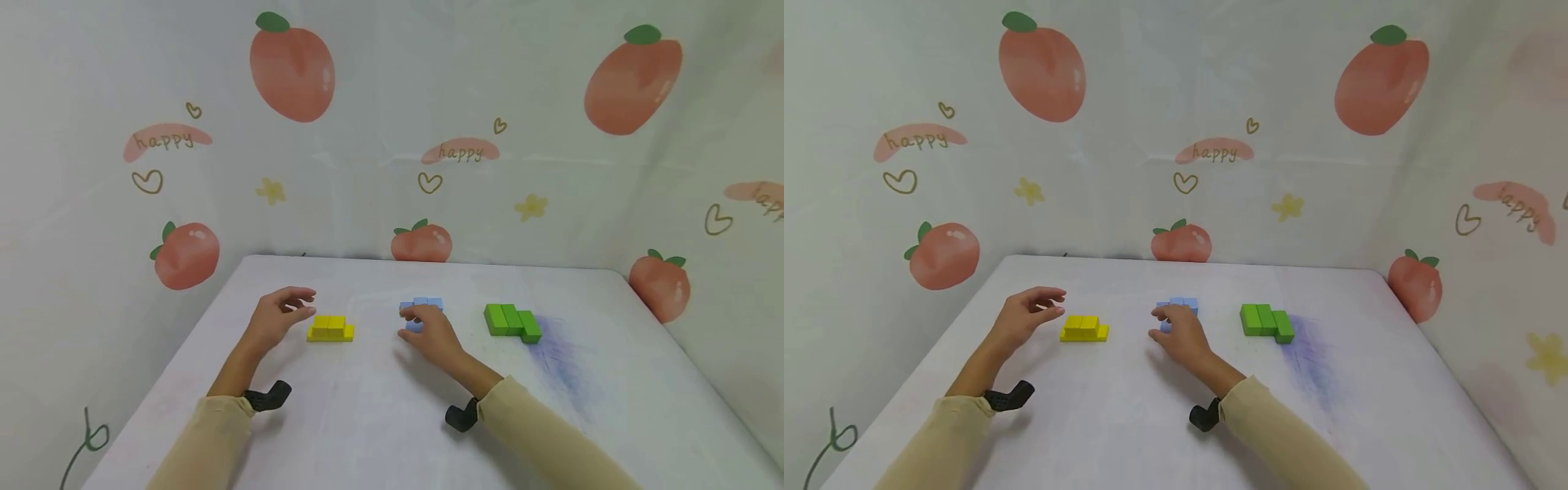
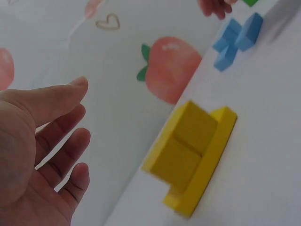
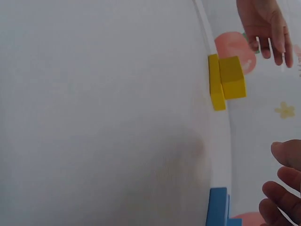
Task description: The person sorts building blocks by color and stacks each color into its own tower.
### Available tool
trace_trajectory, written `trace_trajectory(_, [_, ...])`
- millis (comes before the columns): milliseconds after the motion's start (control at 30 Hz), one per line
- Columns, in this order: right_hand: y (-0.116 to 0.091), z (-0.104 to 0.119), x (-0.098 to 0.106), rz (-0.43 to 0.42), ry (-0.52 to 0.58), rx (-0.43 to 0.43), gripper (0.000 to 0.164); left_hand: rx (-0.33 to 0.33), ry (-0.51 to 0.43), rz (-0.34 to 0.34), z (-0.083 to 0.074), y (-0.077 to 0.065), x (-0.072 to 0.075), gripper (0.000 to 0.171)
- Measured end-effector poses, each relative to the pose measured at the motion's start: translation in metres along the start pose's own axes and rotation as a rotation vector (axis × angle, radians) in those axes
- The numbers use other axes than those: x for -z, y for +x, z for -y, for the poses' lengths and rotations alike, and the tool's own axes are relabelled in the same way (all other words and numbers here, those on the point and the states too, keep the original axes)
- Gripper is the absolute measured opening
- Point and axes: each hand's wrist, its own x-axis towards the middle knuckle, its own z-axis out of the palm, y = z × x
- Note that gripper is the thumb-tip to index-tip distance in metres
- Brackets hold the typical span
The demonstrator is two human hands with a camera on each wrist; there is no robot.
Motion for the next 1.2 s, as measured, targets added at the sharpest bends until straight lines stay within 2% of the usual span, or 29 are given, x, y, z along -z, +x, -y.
trace_trajectory(133, [-0.004,-0.006,0.006,0.002,-0.022,-0.029,0.033,-0.057,0.015,0.037,-0.015,0.002,-0.011,0.033])
trace_trajectory(333, [-0.008,-0.014,0.013,0.003,-0.06,-0.048,0.032,-0.108,0.005,0.099,-0.025,0.009,-0.031,0.029])
trace_trajectory(467, [-0.009,-0.019,0.015,0.005,-0.073,-0.065,0.032,-0.129,-0.039,0.141,-0.031,0.012,-0.047,0.027])
trace_trajectory(800, [-0.007,-0.029,0.02,0.01,-0.102,-0.135,0.033,-0.129,-0.105,0.208,-0.039,0.016,-0.085,0.026])
trace_trajectory(900, [-0.007,-0.032,0.022,0.012,-0.092,-0.165,0.033,-0.111,-0.105,0.226,-0.038,0.017,-0.095,0.028])
trace_trajectory(1200, [-0.006,-0.041,0.022,0.033,-0.082,-0.225,0.034,0.01,-0.055,0.251,-0.035,0.023,-0.123,0.026])
